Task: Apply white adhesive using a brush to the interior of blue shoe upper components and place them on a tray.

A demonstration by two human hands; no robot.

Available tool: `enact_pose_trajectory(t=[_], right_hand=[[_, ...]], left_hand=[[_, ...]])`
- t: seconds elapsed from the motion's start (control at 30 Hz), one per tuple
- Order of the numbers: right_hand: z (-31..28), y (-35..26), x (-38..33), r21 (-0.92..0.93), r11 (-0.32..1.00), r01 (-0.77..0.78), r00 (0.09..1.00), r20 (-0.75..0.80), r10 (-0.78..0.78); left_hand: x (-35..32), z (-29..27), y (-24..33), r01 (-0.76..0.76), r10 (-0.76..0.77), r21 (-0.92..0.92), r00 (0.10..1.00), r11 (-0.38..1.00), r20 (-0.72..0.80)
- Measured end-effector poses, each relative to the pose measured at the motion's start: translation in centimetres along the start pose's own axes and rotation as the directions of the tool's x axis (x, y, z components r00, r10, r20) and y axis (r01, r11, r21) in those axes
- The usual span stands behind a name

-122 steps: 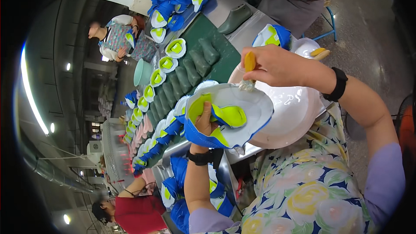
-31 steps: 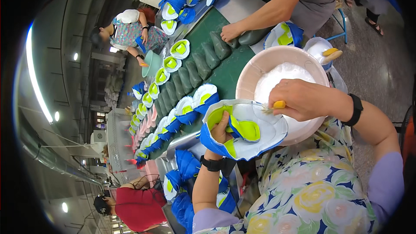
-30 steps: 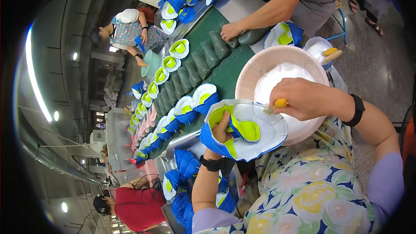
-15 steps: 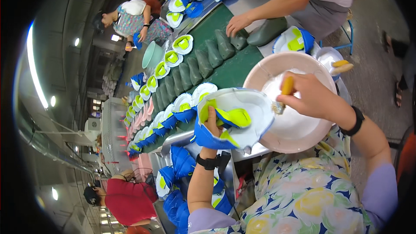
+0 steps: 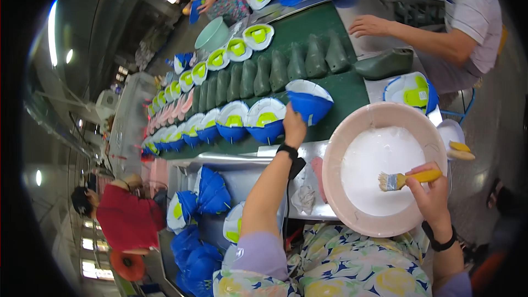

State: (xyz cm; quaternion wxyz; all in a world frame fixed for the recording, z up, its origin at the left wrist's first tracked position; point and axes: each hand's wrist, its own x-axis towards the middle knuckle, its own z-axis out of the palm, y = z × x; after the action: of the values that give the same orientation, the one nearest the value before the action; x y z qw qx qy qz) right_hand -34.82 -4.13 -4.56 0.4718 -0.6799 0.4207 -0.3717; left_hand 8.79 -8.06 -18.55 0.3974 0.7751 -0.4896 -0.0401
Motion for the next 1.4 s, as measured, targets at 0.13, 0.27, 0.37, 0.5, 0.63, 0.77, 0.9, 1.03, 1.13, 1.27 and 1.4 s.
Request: enact_pose_trajectory(t=[0.13,0.27,0.37,0.5,0.63,0.77,0.9,1.03,1.13,1.27,1.4], right_hand=[[0.5,0.0,-0.8,-0.08,0.996,0.029,0.999,0.035,-0.026],[1.1,2.4,-2.3,0.002,1.0,-0.006,1.0,0.012,0.006],[1.1,2.9,-2.6,-0.026,0.998,0.063,0.998,0.017,-0.063],[1.7,2.1,-3.0,-0.094,0.989,0.11,0.994,0.029,-0.108],[2.4,0.4,-2.0,-0.118,0.976,0.184,0.98,0.1,-0.173],[1.2,-2.2,0.0,-0.192,0.959,0.207,0.97,0.167,-0.176],[-0.2,-3.9,0.8,-0.152,0.964,0.219,0.969,0.153,-0.196],[-0.1,-4.2,0.2,-0.122,0.979,0.161,0.974,0.182,-0.137],[0.5,-3.7,-0.4,-0.146,0.98,0.138,0.963,0.253,-0.098],[1.3,-3.9,-0.7,-0.09,0.989,0.115,0.962,0.257,-0.088],[1.5,-3.9,-1.1,-0.082,0.991,0.103,0.966,0.247,-0.08]], left_hand=[[-1.0,0.4,-1.8,-0.045,0.031,0.079,0.985,0.996,0.168],[-2.7,-7.4,0.0,-0.186,0.112,0.299,0.963,0.936,0.247],[-4.6,-17.6,2.1,-0.091,0.004,0.298,0.96,0.95,0.28],[-11.8,-29.2,-0.2,0.008,-0.123,0.209,0.831,0.978,0.543],[-25.4,-31.2,-5.4,0.042,-0.485,0.568,0.575,0.822,0.659],[-28.6,-29.7,-4.0,0.105,-0.297,0.657,0.936,0.747,0.188],[-27.5,-32.9,-2.3,0.351,-0.552,0.685,0.829,0.639,0.089],[-29.3,-35.0,-6.1,0.593,-0.69,0.414,0.712,0.691,0.133],[-28.0,-35.6,-6.8,0.635,-0.649,0.135,0.746,0.76,0.145],[-21.8,-32.2,2.6,0.011,-0.082,0.697,0.994,0.717,0.069],[-18.2,-25.7,6.2,-0.143,0.017,0.755,0.985,0.64,0.172]])
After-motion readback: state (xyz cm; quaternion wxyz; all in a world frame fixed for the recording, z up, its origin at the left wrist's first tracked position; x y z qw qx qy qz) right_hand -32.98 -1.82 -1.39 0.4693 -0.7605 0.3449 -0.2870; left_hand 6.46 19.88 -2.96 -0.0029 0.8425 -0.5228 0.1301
